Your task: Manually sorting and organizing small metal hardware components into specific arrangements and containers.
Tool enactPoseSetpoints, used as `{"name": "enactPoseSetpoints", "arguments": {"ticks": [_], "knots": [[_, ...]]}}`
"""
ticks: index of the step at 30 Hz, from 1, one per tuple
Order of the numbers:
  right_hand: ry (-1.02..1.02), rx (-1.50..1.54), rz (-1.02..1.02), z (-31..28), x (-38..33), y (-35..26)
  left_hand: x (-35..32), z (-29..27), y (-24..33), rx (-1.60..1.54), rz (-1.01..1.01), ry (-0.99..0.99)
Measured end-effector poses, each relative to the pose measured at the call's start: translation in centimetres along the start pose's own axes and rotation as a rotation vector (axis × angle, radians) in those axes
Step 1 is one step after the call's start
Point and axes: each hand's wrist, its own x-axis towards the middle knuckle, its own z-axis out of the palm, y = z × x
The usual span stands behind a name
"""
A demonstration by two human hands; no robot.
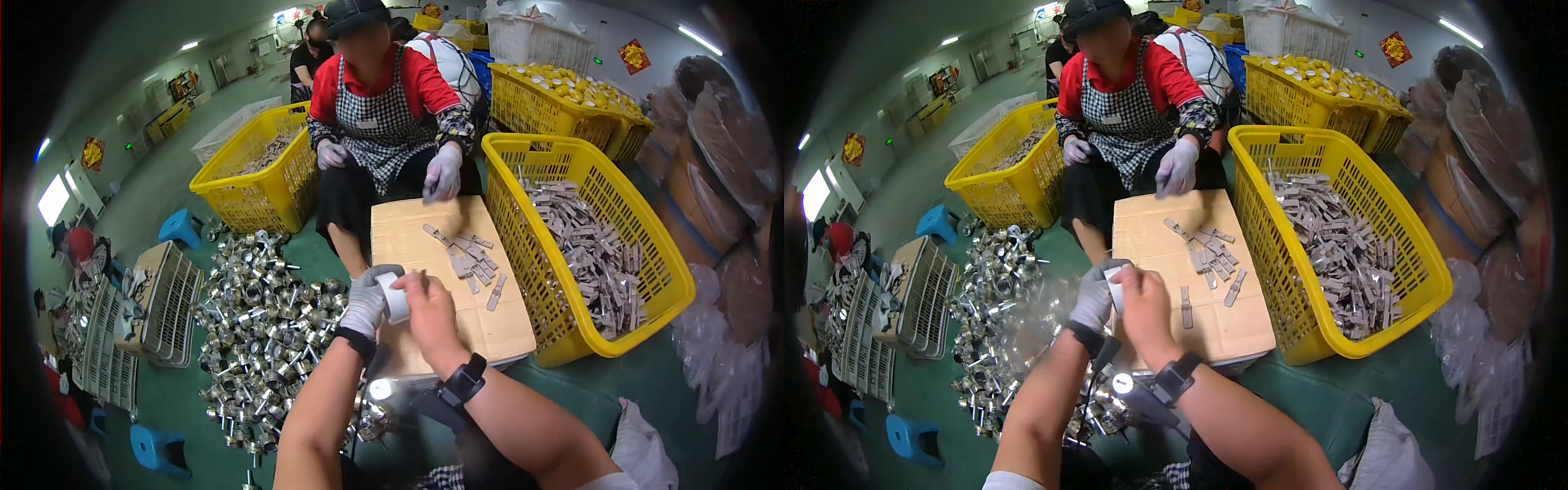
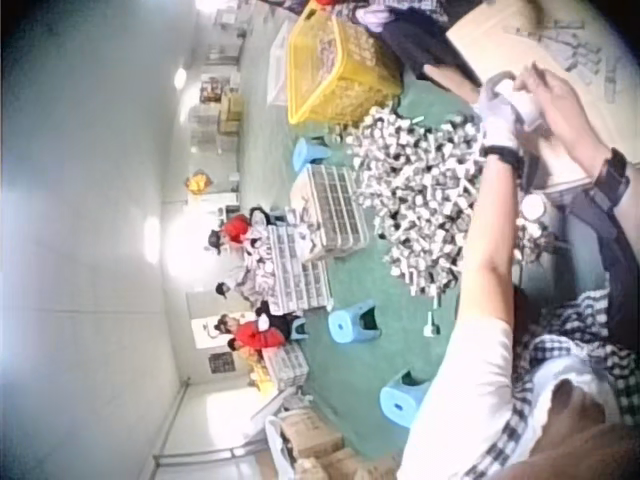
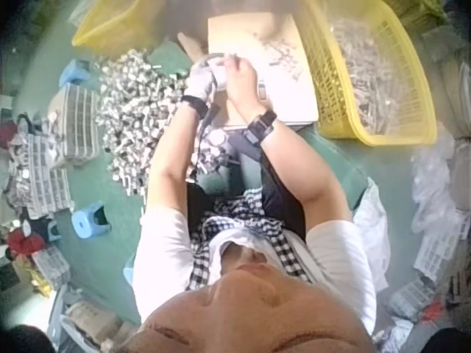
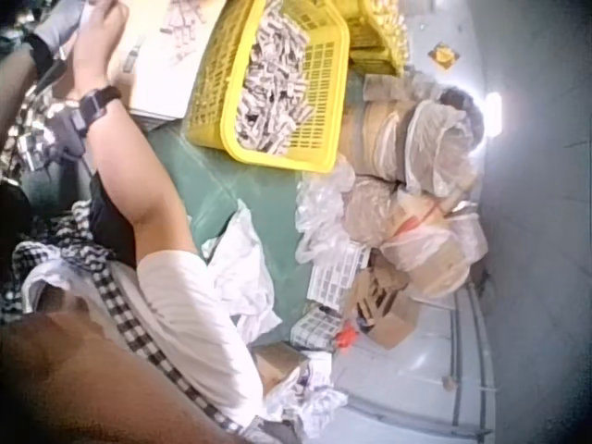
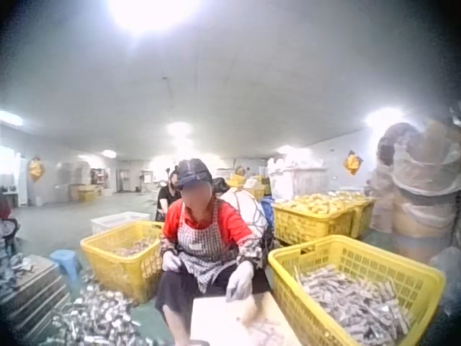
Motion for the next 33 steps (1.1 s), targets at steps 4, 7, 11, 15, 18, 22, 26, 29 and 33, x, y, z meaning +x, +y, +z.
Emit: {"name": "enactPoseSetpoints", "arguments": {"ticks": [4,7,11,15,18,22,26,29,33], "knots": [[0.016,0.044,0.033,-0.2,0.5,1.6,0.7,-0.4,-1.1,-0.066,0.000,-0.080],[-0.072,-0.258,0.019,-0.4,-0.2,1.2,0.7,-0.1,-1.9,-0.302,-0.073,-0.135],[-0.113,-0.338,0.001,-0.1,-0.7,1.9,0.7,-0.1,-2.8,-0.506,-0.141,-0.191],[-0.126,-0.058,0.132,-0.1,-0.7,1.2,1.0,0.0,-2.0,-0.535,-0.252,-0.268],[-0.119,0.014,0.195,-0.1,-1.1,0.7,1.2,-0.2,-2.2,-0.765,-0.395,-0.374],[-0.112,0.112,0.177,-0.4,-1.1,1.6,0.5,1.2,-0.8,-0.593,-0.378,-0.218],[-0.255,0.068,0.273,-1.3,-1.2,1.3,-0.3,0.6,-0.7,-0.325,-0.190,-0.242],[-0.391,-0.095,0.271,-1.1,-2.8,0.2,-1.6,-0.5,-1.1,-0.175,-0.127,-0.151],[-0.418,0.021,0.202,-1.5,-6.5,3.0,-5.4,-1.9,-2.2,-0.150,-0.127,-0.113]]}}
